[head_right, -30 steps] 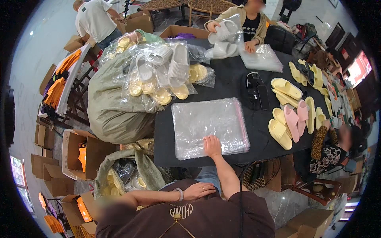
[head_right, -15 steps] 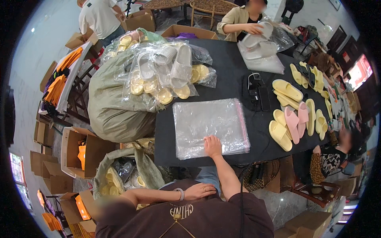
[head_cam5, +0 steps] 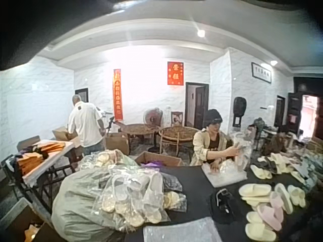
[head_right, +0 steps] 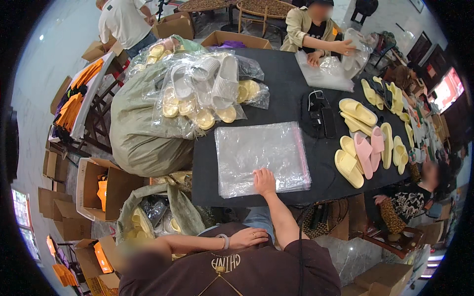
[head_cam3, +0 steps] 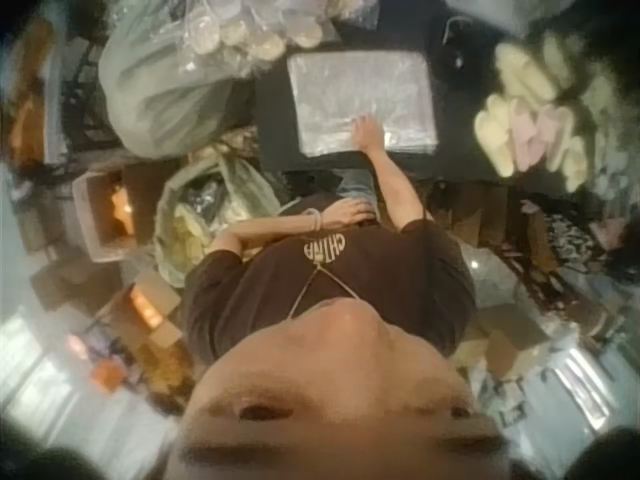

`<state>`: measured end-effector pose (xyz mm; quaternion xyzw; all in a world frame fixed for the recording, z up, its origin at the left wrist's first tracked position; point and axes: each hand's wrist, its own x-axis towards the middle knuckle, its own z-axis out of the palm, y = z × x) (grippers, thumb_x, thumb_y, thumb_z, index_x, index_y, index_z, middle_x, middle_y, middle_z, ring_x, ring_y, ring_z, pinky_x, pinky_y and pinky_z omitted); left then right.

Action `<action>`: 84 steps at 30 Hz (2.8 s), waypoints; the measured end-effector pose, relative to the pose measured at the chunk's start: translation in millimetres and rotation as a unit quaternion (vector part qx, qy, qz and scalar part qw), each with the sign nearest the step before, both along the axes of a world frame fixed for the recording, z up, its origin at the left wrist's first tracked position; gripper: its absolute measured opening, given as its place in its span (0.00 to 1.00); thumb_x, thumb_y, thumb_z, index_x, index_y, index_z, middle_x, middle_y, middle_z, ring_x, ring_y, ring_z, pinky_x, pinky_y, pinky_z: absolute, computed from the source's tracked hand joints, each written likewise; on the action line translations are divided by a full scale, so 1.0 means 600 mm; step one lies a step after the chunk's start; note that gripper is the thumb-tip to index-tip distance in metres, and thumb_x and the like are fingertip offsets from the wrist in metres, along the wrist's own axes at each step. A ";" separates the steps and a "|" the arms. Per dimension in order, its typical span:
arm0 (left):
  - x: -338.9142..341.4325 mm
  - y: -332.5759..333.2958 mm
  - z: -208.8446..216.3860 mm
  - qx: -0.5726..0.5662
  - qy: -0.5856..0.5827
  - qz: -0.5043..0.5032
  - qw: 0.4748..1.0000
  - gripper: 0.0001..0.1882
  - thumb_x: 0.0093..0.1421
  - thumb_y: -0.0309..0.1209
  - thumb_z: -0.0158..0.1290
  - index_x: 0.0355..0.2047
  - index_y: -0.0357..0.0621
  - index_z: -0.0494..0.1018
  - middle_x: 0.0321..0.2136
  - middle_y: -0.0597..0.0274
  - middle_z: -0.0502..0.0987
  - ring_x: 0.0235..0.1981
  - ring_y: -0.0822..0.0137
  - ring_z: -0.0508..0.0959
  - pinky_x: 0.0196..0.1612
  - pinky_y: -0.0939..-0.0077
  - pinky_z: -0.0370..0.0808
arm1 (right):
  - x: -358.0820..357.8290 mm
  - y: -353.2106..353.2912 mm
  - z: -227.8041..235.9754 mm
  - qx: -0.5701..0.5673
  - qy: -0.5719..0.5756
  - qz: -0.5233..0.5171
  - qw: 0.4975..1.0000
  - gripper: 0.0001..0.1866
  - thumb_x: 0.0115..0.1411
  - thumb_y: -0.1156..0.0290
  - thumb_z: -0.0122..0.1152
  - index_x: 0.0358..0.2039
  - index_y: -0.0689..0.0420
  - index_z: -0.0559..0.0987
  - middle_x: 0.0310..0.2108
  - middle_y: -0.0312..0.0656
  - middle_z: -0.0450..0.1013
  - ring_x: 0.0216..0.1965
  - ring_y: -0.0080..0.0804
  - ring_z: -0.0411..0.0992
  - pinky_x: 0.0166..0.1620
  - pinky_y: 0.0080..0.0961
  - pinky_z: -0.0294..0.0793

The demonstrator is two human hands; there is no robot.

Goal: The person places pairs of slippers into clear plastic bags on a table. They retrieve slippers from a large sack and arrange them on the table before bagging them. The person handles multiple pairs of slippers in various colors, including yellow, pink, and white.

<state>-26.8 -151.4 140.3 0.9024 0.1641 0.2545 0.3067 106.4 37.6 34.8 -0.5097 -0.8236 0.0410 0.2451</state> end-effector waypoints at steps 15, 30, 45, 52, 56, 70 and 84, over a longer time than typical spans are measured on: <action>0.002 0.001 0.001 -0.036 0.041 -0.023 0.998 0.27 0.51 0.29 0.46 0.54 0.40 0.62 0.54 0.54 0.63 0.60 0.56 0.60 0.57 0.64 0.61 | 0.000 -0.001 0.007 0.002 0.005 -0.002 1.000 0.04 0.54 0.68 0.52 0.32 0.50 0.72 0.29 0.39 0.66 0.34 0.39 0.67 0.36 0.36 0.65; 0.003 0.000 -0.004 -0.028 0.006 -0.009 1.000 0.29 0.47 0.24 0.51 0.52 0.39 0.63 0.53 0.53 0.62 0.59 0.55 0.60 0.55 0.64 0.63 | 0.000 0.002 0.000 -0.005 0.009 -0.003 1.000 0.04 0.54 0.68 0.52 0.32 0.50 0.72 0.29 0.39 0.66 0.34 0.38 0.67 0.37 0.35 0.65; 0.003 0.000 -0.001 -0.017 -0.003 0.008 1.000 0.24 0.51 0.27 0.47 0.51 0.39 0.64 0.52 0.54 0.63 0.58 0.56 0.61 0.54 0.65 0.64 | 0.000 0.000 0.005 -0.009 -0.001 -0.005 1.000 0.05 0.53 0.68 0.52 0.32 0.50 0.72 0.29 0.38 0.66 0.35 0.38 0.67 0.38 0.35 0.65; 0.004 -0.001 -0.002 -0.019 0.001 0.008 1.000 0.26 0.50 0.27 0.48 0.51 0.39 0.64 0.52 0.54 0.63 0.58 0.56 0.62 0.53 0.65 0.64 | 0.000 0.000 -0.001 0.016 0.005 -0.003 1.000 0.05 0.53 0.69 0.52 0.32 0.50 0.72 0.30 0.39 0.66 0.35 0.39 0.67 0.37 0.36 0.65; 0.007 -0.001 -0.005 -0.006 0.006 0.011 1.000 0.26 0.49 0.27 0.48 0.52 0.39 0.64 0.53 0.54 0.63 0.58 0.55 0.61 0.54 0.65 0.64 | 0.001 0.000 -0.001 -0.005 0.001 0.001 1.000 0.06 0.52 0.69 0.53 0.33 0.50 0.72 0.30 0.39 0.66 0.36 0.37 0.67 0.38 0.35 0.65; 0.009 0.004 -0.004 -0.009 -0.007 0.024 1.000 0.22 0.53 0.29 0.46 0.50 0.41 0.65 0.52 0.55 0.64 0.57 0.56 0.62 0.54 0.66 0.64 | 0.001 0.000 -0.002 -0.001 -0.002 -0.003 1.000 0.06 0.53 0.69 0.53 0.33 0.50 0.72 0.30 0.39 0.66 0.36 0.37 0.67 0.38 0.35 0.66; 0.006 0.000 -0.013 -0.021 0.005 0.013 1.000 0.23 0.52 0.29 0.47 0.51 0.41 0.64 0.52 0.54 0.63 0.59 0.55 0.61 0.55 0.65 0.64 | 0.003 0.000 -0.003 -0.005 -0.007 -0.002 1.000 0.06 0.54 0.68 0.52 0.33 0.50 0.72 0.30 0.39 0.66 0.36 0.37 0.67 0.38 0.35 0.65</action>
